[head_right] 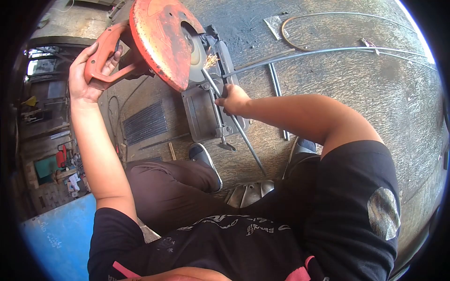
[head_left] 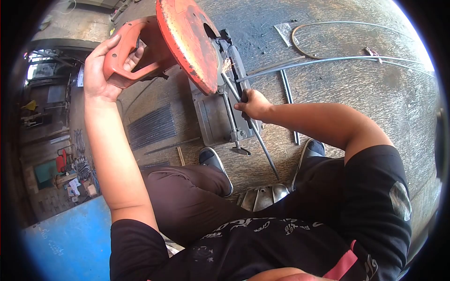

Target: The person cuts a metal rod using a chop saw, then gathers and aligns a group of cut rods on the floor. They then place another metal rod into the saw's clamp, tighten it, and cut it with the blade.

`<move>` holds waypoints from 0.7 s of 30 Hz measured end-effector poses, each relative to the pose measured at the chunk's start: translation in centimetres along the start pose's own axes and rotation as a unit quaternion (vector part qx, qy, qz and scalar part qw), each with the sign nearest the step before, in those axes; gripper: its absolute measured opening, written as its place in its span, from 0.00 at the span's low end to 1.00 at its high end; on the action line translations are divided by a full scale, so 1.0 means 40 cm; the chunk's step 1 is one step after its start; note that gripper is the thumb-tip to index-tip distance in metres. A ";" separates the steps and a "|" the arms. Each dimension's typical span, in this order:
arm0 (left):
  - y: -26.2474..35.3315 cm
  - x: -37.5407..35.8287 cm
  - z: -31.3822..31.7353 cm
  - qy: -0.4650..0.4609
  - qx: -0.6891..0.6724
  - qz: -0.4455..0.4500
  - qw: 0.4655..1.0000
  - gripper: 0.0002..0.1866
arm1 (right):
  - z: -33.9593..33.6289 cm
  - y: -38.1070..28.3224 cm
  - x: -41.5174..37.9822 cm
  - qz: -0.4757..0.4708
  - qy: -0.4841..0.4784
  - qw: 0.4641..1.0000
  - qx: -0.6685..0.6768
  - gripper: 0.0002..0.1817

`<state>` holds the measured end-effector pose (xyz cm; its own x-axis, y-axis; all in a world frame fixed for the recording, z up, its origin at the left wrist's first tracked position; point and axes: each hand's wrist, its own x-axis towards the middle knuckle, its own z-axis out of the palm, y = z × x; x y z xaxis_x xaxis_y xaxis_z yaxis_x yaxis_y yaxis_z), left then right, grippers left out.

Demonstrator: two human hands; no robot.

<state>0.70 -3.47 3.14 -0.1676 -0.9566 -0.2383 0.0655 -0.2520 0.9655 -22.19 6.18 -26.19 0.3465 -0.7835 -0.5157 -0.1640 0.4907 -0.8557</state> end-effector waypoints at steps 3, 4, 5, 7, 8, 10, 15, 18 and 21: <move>0.000 0.001 0.000 -0.003 -0.003 0.001 1.000 0.25 | -0.008 0.013 0.005 0.003 -0.038 0.999 0.036 0.10; 0.000 0.001 0.000 -0.004 -0.004 0.000 1.000 0.25 | -0.005 0.023 0.012 0.004 -0.038 0.999 0.036 0.10; 0.000 -0.001 0.002 -0.003 -0.004 -0.001 1.000 0.25 | -0.001 0.030 0.018 -0.002 -0.052 0.997 0.053 0.09; -0.001 -0.004 0.008 0.009 -0.008 -0.001 1.000 0.25 | 0.000 0.035 0.021 -0.007 -0.066 0.995 0.070 0.08; -0.001 -0.004 0.008 0.009 -0.008 -0.001 1.000 0.25 | -0.001 0.037 0.021 -0.004 -0.079 0.993 0.083 0.07; -0.001 -0.005 0.006 0.000 -0.008 -0.005 1.000 0.25 | -0.005 0.040 0.026 0.000 -0.092 0.991 0.095 0.07; -0.001 -0.008 0.008 -0.009 -0.012 -0.012 1.000 0.24 | -0.020 0.045 0.025 0.020 -0.160 0.981 0.111 0.07; -0.001 -0.007 0.007 -0.012 -0.014 -0.009 1.000 0.24 | -0.019 0.060 0.035 0.040 -0.191 0.963 0.187 0.07; 0.000 -0.006 0.001 -0.018 -0.013 -0.013 1.000 0.24 | -0.021 0.065 0.041 0.040 -0.215 0.952 0.214 0.08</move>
<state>0.70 -3.26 3.21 -0.2056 -0.9438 -0.2589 0.0854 -0.2809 0.9559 -22.84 5.87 -29.30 0.7095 -0.5536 -0.4360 0.1529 0.7249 -0.6717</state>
